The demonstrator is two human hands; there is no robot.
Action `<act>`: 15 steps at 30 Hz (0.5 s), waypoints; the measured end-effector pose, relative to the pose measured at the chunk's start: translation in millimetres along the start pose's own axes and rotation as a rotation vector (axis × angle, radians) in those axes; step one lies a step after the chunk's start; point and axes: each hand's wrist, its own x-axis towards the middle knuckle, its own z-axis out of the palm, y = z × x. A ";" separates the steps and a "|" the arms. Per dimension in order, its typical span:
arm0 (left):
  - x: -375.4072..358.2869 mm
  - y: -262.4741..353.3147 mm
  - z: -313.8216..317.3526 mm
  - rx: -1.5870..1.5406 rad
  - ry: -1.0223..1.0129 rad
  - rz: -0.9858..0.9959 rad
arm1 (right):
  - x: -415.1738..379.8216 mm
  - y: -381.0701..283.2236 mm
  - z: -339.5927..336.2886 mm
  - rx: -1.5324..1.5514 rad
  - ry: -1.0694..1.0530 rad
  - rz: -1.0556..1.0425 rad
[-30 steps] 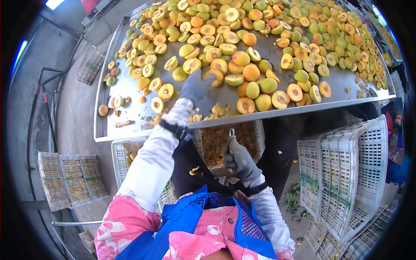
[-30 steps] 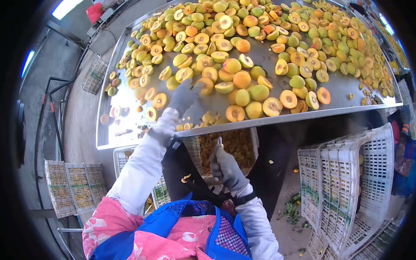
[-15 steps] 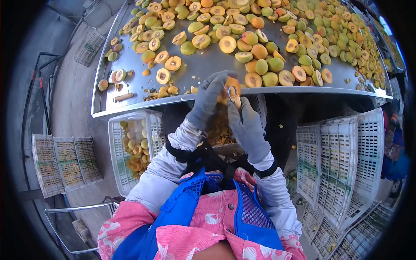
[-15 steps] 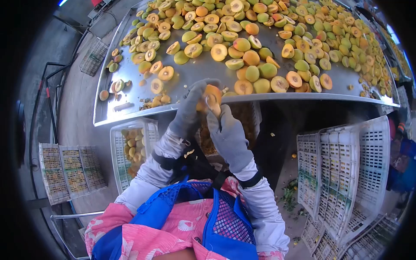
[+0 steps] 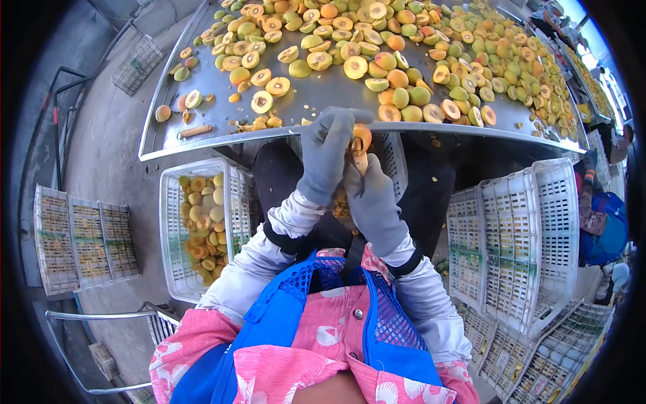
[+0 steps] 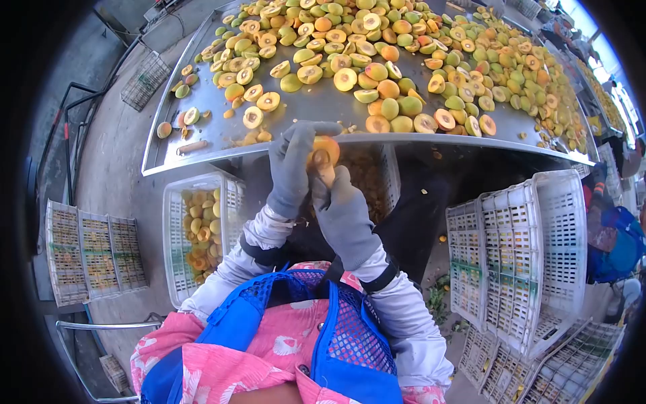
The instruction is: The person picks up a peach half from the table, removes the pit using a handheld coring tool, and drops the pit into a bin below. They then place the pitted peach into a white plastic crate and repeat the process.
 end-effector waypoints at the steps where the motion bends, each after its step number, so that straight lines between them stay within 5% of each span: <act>1: -1.0 1.5 -0.6 0.015 -0.013 -0.021 | -3.0 2.5 2.5 -0.006 0.010 -0.029; 3: 1.2 8.6 -2.9 0.029 -0.032 -0.039 | -6.2 4.2 4.4 -0.012 0.027 -0.058; 5: 4.5 21.0 -7.6 0.321 -0.191 -0.266 | -6.8 -8.0 0.2 0.418 -0.180 0.355; 6: 6.2 20.5 -10.5 0.322 -0.193 -0.265 | -4.1 -17.6 -5.5 0.419 -0.178 0.355; 8: 7.1 17.4 -15.1 0.024 -0.217 0.003 | -0.2 -35.6 -15.6 0.611 -0.279 0.586; 12: -11.9 14.8 -8.3 -0.339 -0.149 -0.192 | -1.0 -31.4 -5.7 0.701 -0.190 0.590; 15: -15.0 5.9 0.3 -0.088 -0.012 -0.156 | -5.3 -24.4 -3.6 0.631 -0.224 0.614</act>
